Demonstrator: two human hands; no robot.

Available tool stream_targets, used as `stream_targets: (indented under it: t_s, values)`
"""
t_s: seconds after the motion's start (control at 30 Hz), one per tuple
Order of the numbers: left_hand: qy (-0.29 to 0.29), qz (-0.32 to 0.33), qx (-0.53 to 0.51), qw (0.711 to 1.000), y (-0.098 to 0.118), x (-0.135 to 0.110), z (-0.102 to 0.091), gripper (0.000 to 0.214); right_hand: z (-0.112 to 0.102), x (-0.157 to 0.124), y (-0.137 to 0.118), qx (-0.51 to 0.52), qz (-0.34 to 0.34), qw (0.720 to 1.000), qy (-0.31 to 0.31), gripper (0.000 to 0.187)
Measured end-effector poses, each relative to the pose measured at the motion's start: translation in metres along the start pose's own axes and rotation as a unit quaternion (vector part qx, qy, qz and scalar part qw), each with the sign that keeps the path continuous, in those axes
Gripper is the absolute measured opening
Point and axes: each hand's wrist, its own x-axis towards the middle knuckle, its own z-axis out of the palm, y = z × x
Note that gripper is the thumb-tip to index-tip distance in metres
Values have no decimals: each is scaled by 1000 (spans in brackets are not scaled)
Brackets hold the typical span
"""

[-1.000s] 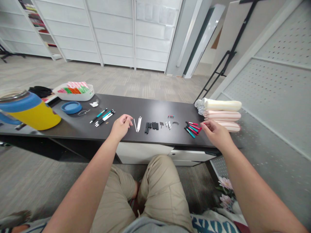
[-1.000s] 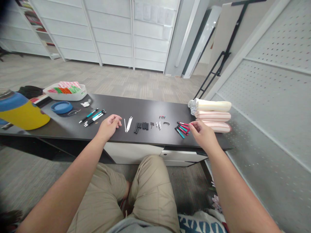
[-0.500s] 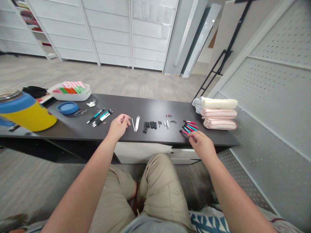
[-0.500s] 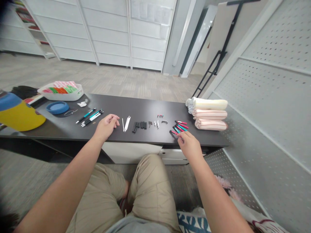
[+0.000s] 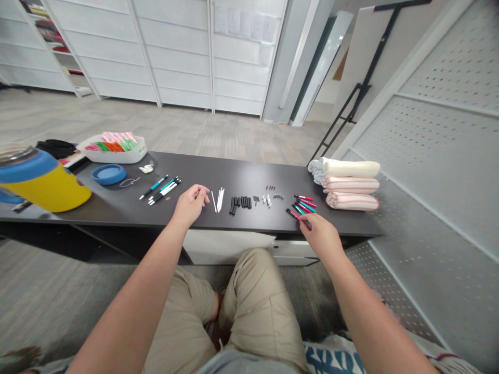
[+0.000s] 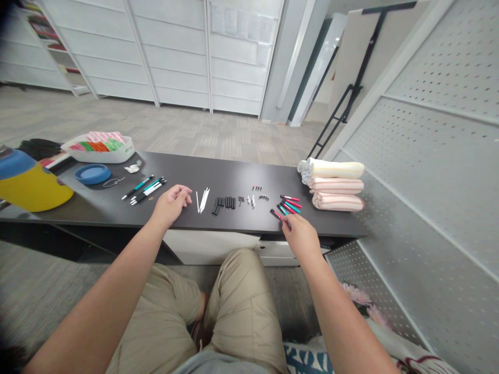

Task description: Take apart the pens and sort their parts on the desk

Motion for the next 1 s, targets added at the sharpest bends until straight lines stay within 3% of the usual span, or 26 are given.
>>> stream_targets:
  t_s: [0.4,0.7,0.87,1.0]
  values:
    - [9,-3,-26,1000,-5,1,1,26,4,15,9,-41,9,999,8,21]
    - [18,-3,-59,998,-1,0,2,25,-4,25,17,-74,14,997,1,21]
    - [40,-3,-106,994,3,-2,-1,31,2,23,-19,-3,-32,998,46,20]
    - [54,-20,-150,987,3,-2,-5,39,18,24,-74,95,-118,988,-1,22]
